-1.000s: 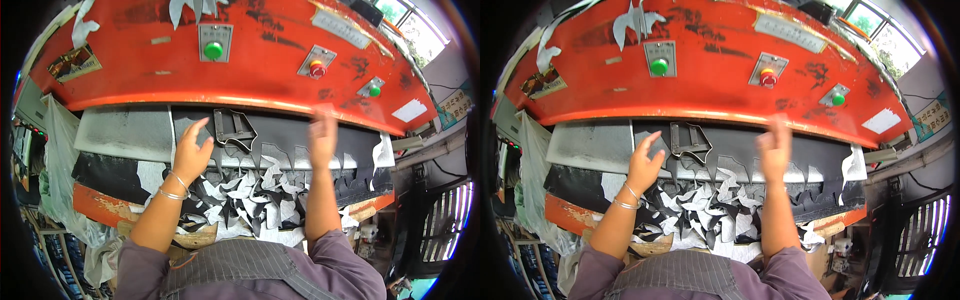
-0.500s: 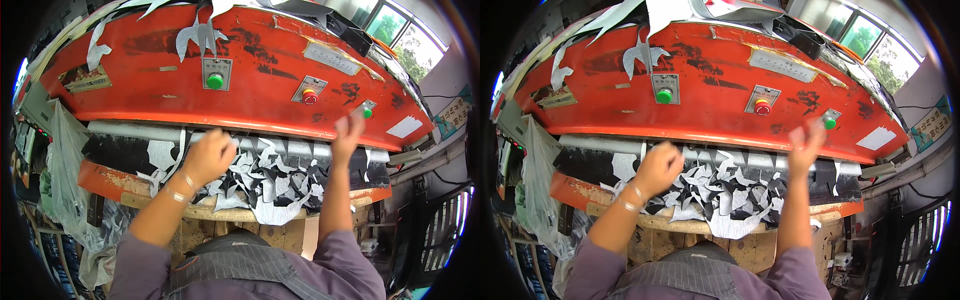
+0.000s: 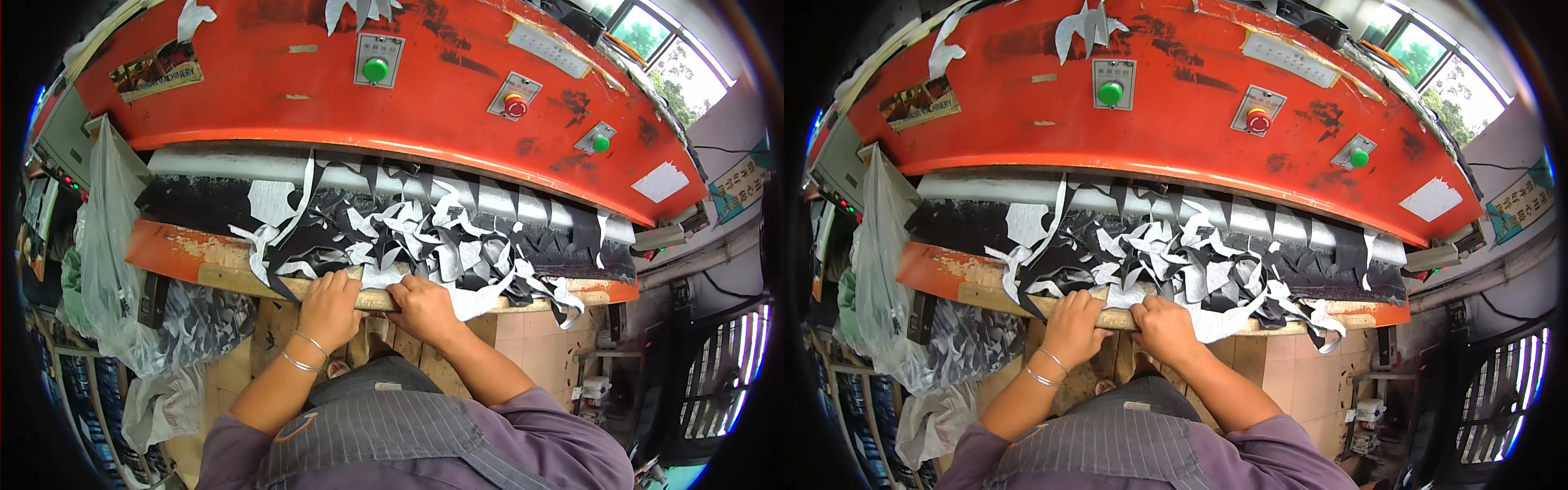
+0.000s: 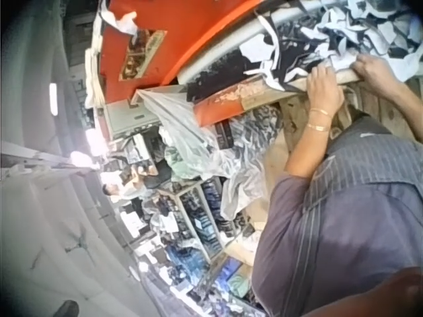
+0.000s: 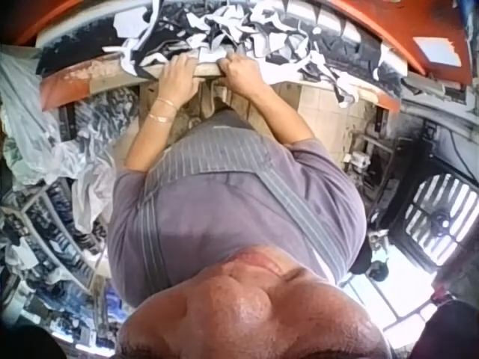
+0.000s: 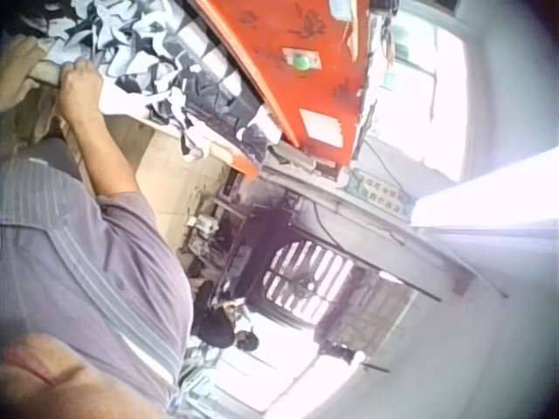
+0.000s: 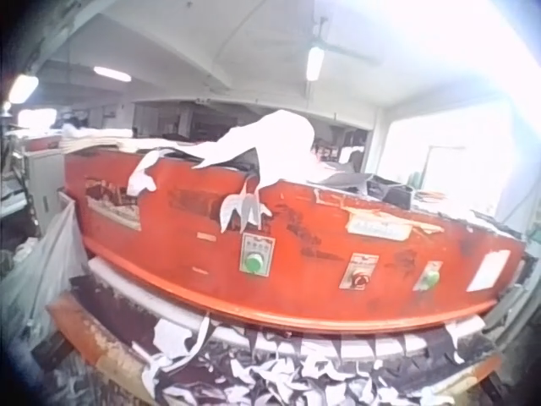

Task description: Operating a hydraulic press with metal dies to cut shoe components from a sheet of material.

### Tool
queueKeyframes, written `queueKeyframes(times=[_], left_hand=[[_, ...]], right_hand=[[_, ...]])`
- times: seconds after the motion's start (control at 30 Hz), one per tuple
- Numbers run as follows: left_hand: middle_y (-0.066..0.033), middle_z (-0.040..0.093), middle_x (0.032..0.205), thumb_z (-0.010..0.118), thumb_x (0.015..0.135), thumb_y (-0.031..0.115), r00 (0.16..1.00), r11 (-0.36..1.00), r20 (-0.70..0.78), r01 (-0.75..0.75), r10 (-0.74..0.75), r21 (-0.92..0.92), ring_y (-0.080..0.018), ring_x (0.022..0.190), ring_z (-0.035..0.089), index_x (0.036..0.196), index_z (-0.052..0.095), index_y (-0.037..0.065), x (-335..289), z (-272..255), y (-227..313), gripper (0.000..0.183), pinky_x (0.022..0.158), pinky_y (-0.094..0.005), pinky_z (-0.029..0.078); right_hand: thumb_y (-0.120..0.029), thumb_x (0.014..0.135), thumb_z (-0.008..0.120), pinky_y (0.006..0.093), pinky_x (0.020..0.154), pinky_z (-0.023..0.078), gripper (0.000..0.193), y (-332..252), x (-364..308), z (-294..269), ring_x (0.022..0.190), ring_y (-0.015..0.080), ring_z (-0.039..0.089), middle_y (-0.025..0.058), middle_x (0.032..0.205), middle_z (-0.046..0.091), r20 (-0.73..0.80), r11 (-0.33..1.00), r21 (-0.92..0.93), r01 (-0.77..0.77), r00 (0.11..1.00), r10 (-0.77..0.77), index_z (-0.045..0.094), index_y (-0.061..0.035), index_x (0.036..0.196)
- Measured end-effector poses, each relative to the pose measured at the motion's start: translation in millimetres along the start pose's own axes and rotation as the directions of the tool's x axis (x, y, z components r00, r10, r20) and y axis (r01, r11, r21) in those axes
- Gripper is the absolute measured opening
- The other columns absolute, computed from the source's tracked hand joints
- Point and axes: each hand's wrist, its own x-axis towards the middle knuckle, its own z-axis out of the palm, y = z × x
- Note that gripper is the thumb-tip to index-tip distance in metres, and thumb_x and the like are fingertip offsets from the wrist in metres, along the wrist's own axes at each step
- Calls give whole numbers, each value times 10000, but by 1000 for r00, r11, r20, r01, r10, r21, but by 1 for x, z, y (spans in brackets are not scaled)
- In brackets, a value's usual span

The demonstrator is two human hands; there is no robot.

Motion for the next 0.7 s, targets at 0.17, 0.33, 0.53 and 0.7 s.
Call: queueKeyframes(times=[0.17,0.33,0.53,0.7], left_hand=[[-97,543,903,757,673,244,988,996,154,13,1,-91,-281,907,536,902,628,68,9,-13,-13,317,776,-393,431],[-127,639,934,736,788,313,883,864,465,184,63,-468,-255,835,649,1021,682,29,50,-6,-55,371,763,-326,509],[-81,586,1179,627,862,10,980,517,197,157,22,-841,-89,825,603,1277,506,-7,134,29,-102,432,737,-227,498],[-183,225,1489,675,771,-75,996,305,66,83,-65,-949,-109,853,591,1513,-25,133,177,31,-121,1041,779,-263,506]], right_hand=[[-332,743,687,426,691,531,324,24,30,-36,809,319,665,134,853,673,464,988,127,92,874,-141,669,-100,969],[-456,726,745,442,914,474,673,106,139,-49,1229,366,438,183,1337,468,-84,999,-27,-21,996,18,538,-163,1296],[-401,635,786,441,957,452,612,170,225,-12,1201,400,433,236,1272,464,-24,995,-79,-57,998,55,630,-121,1156],[-360,687,780,437,982,419,541,122,184,-6,1176,422,462,284,1268,423,-20,922,387,-7,1000,15,624,-58,1108]])
